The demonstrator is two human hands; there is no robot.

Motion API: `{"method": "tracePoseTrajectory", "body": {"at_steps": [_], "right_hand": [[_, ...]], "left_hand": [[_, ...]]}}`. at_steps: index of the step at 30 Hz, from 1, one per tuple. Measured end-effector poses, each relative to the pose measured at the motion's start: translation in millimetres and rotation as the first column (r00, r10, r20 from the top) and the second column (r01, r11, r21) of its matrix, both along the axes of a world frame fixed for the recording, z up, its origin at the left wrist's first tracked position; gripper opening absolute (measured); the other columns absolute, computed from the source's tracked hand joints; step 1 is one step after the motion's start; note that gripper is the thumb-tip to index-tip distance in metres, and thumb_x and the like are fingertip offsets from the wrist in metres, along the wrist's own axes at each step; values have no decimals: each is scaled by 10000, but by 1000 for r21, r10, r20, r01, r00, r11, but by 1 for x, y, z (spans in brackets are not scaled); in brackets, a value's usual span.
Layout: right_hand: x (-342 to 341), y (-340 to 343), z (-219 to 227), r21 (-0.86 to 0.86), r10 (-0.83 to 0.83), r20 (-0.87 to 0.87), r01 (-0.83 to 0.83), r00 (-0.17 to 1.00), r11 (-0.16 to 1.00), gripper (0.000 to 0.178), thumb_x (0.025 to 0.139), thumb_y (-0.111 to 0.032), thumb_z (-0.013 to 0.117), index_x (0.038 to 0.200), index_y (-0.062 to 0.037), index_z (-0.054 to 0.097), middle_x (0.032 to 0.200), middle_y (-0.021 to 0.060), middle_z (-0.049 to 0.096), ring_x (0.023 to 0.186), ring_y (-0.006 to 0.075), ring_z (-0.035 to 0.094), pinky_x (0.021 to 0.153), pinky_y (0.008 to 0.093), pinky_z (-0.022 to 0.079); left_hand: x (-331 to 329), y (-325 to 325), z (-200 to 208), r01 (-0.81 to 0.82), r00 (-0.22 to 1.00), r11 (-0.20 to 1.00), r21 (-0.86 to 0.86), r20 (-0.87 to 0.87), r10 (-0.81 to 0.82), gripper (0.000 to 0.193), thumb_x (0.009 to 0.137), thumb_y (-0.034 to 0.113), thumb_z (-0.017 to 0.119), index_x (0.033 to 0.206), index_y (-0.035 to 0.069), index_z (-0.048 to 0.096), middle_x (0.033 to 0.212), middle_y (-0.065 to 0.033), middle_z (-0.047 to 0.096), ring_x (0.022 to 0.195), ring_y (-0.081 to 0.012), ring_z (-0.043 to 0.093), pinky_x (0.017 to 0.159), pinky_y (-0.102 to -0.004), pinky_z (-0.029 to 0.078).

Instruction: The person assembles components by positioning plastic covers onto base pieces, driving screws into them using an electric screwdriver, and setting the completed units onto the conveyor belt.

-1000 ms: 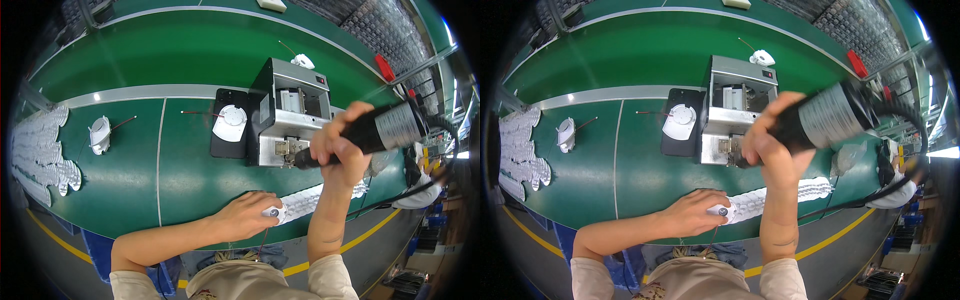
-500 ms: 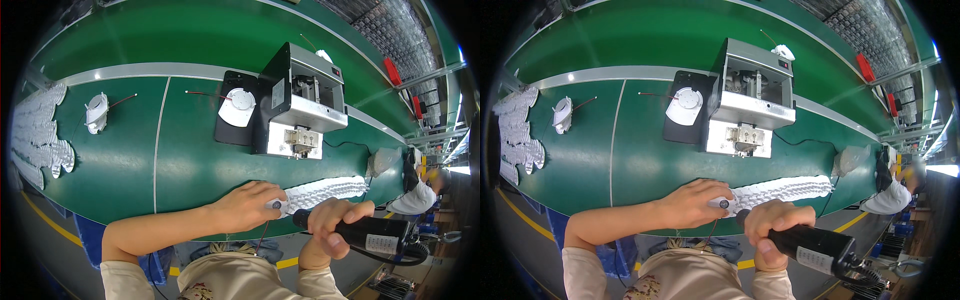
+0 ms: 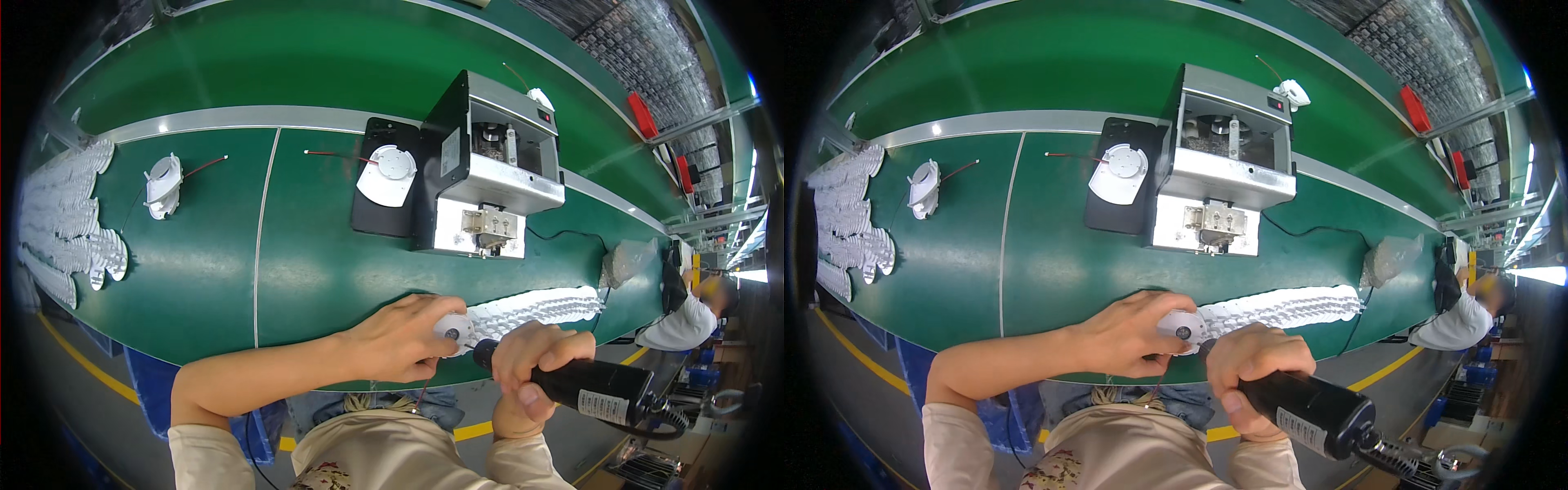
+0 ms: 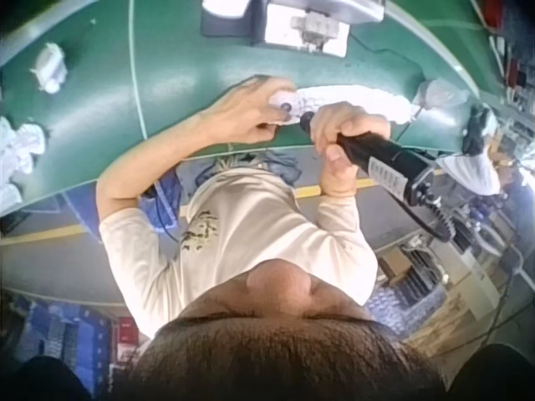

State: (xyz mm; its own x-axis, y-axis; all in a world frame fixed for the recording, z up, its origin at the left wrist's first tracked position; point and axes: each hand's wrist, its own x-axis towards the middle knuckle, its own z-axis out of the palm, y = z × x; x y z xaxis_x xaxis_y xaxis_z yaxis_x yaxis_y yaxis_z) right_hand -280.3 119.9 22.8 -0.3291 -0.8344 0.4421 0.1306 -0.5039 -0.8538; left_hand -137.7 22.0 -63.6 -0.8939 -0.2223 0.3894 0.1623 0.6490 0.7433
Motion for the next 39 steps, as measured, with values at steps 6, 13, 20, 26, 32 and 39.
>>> {"method": "tracePoseTrajectory", "body": {"at_steps": [6, 13, 20, 26, 32, 39], "right_hand": [[-33, -11, 15, -231, 289, 60, -268, 956, 935, 379, 654, 16, 643, 952, -56, 420, 570, 51, 516, 427, 163, 517, 415, 313, 473], [-62, 2, 7, -246, 83, -45, -92, 996, 965, 396, 681, -34, 667, 959, -42, 384, 541, 29, 458, 382, 119, 441, 347, 233, 424], [-41, 1, -4, -248, 80, 84, -57, 993, 967, 421, 690, -113, 705, 926, -57, 361, 521, 8, 427, 355, 90, 389, 320, 203, 375], [-55, 4, 4, -252, 371, -13, -362, 929, 897, 421, 763, 4, 619, 1136, -14, 425, 718, 93, 492, 532, 175, 462, 466, 299, 399], [-45, 7, 1, -212, 347, 33, -332, 937, 919, 400, 760, -8, 636, 1109, -21, 442, 689, 88, 486, 534, 177, 465, 480, 300, 398], [-49, 7, 7, -143, 375, 43, -366, 926, 920, 392, 764, -3, 635, 1104, -42, 445, 699, 88, 487, 537, 179, 460, 515, 311, 392]], "left_hand": [[10, -9, 14, -38, 999, 999, 28, 29, 37, 355, 610, 93, 698, 961, 105, 652, 1186, -117, 477, 1033, -306, 511, 851, -395, 441], [95, -48, 75, -453, 819, 863, -222, 279, 502, 438, 558, 97, 719, 980, 86, 599, 1116, -114, 578, 945, -315, 513, 845, -391, 420], [116, -131, 45, -918, 357, 339, -207, -57, 932, 559, 691, 231, 749, 1175, 73, 518, 1315, -243, 411, 1142, -399, 439, 949, -429, 388], [146, -154, 57, -725, 37, -60, -686, -126, 991, 570, 712, 303, 719, 1214, 130, 516, 1294, -199, 427, 1175, -385, 418, 967, -509, 348], [175, -163, 54, -755, -105, 177, -632, 383, 918, 631, 678, 494, 688, 1211, 184, 558, 1192, -143, 510, 1107, -333, 458, 933, -478, 322], [156, -164, 52, -674, 124, 88, -733, 5, 992, 666, 556, 464, 767, 1125, 164, 594, 1195, -134, 493, 1163, -321, 391, 971, -604, 224]]}}
